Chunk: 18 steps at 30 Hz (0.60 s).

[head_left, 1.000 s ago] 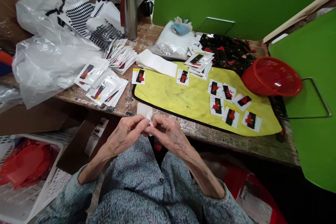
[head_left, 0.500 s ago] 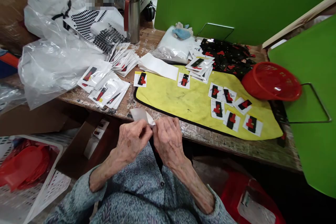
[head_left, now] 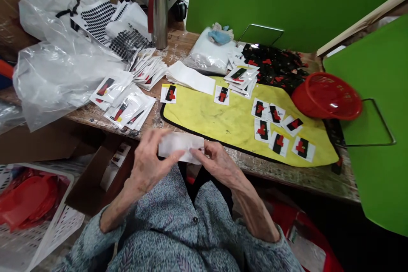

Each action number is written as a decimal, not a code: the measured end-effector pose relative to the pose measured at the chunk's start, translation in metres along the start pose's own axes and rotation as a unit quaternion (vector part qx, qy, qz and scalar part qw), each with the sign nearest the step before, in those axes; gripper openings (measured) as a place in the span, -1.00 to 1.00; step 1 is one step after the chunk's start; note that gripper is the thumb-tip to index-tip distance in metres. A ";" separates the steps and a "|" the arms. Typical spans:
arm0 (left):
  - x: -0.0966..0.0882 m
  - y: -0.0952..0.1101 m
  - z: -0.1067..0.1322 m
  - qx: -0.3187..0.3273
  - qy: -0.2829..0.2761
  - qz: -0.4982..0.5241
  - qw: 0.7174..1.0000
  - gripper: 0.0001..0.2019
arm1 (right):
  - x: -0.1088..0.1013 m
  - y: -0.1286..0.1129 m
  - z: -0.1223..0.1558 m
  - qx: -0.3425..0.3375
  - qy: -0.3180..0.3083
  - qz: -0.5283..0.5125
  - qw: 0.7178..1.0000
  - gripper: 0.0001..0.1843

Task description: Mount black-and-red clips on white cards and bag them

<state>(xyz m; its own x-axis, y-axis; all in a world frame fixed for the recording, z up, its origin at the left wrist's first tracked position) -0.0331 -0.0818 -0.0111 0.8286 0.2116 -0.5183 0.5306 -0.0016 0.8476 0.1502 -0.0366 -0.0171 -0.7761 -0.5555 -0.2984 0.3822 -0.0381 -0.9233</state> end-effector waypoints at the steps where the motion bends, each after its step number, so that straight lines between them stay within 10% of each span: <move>1: -0.004 -0.004 -0.003 -0.034 0.032 0.035 0.998 -0.52 | -0.001 0.001 0.001 0.017 -0.008 -0.066 0.998 -0.77; 8: 0.002 -0.022 -0.004 -0.268 -0.171 0.383 0.867 -0.63 | 0.004 0.003 0.007 0.084 -0.017 -0.259 0.962 -0.65; 18: -0.002 -0.033 0.000 -0.148 -0.177 0.222 0.947 -0.62 | 0.007 0.010 0.000 0.114 -0.045 -0.267 0.956 -0.56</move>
<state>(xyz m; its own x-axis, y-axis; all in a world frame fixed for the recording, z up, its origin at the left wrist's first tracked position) -0.0523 -0.0824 -0.0375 0.9941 -0.0874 -0.0648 0.0863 0.2713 0.9586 0.1484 -0.0414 -0.0281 -0.8483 -0.4755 0.2329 0.0503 -0.5103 -0.8585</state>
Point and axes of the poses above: each hand's wrist, its own z-axis away from the middle knuckle, its own x-axis out of the palm, y = z × x, the point moved 1 cm from there along -z, towards the middle knuckle, and after that the axes turned 1 degree about z, right-handed, at the moved point
